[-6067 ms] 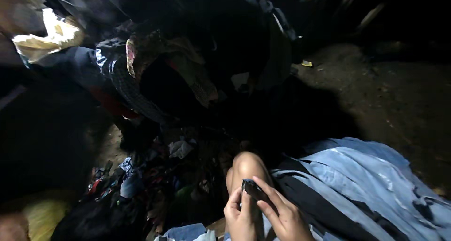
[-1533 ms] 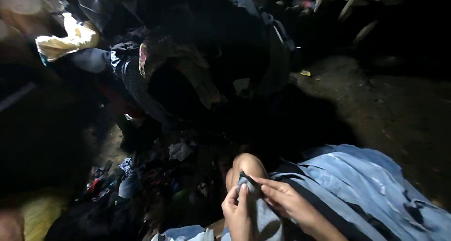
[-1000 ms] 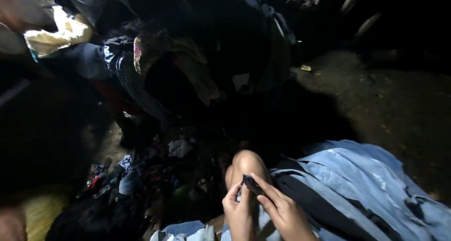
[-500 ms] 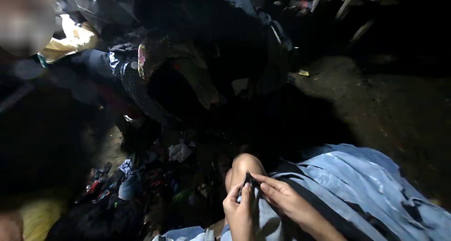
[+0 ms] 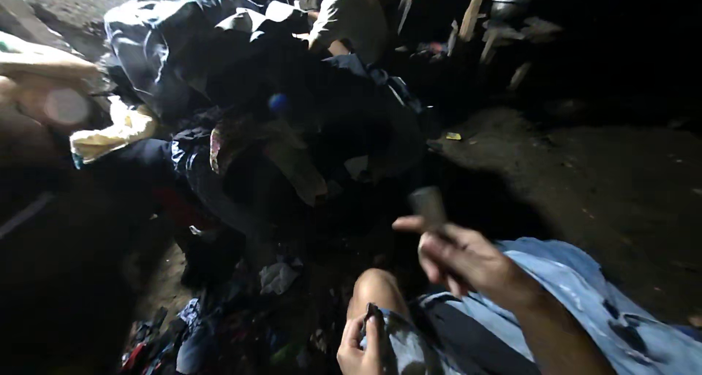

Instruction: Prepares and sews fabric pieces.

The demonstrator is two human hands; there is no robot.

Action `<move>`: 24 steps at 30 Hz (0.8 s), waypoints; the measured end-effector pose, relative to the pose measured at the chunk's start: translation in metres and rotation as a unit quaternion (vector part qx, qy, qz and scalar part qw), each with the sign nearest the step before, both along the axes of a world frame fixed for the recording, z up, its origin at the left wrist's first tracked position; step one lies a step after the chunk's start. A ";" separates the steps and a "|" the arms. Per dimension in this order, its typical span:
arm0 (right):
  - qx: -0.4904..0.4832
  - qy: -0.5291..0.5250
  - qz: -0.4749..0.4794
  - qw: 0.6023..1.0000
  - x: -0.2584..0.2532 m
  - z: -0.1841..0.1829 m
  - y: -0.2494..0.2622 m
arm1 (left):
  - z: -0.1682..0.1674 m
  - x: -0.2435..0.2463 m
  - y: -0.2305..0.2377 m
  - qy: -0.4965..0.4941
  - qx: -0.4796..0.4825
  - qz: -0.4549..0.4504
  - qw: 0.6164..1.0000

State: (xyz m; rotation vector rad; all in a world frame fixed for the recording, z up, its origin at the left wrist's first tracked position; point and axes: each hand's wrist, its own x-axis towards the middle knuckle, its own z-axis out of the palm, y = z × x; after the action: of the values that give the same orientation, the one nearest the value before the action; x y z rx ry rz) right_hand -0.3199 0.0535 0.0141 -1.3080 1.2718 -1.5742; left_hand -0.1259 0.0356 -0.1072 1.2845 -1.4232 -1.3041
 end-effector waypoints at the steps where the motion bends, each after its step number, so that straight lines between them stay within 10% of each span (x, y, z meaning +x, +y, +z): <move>1: -0.021 0.032 0.062 0.997 0.002 0.007 -0.001 | 0.000 0.001 0.000 -0.002 -0.001 -0.001 1.000; 6: -0.066 -0.132 -0.010 0.989 0.035 -0.015 -0.011 | 0.002 0.004 0.001 0.028 0.026 0.035 0.999; 13: 0.162 0.264 -0.203 0.929 0.107 -0.132 0.018 | -0.003 0.001 0.002 0.104 0.069 0.078 0.989; 24: 0.051 0.208 -0.282 0.935 0.093 -0.176 0.014 | 0.005 -0.007 0.000 0.108 0.081 0.069 0.988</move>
State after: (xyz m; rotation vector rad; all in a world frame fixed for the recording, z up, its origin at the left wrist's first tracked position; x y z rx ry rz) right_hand -0.2266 0.0678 -0.1617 -1.3230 2.1124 -1.6129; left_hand -0.1333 0.0355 -0.1023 1.2801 -1.0782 -1.4395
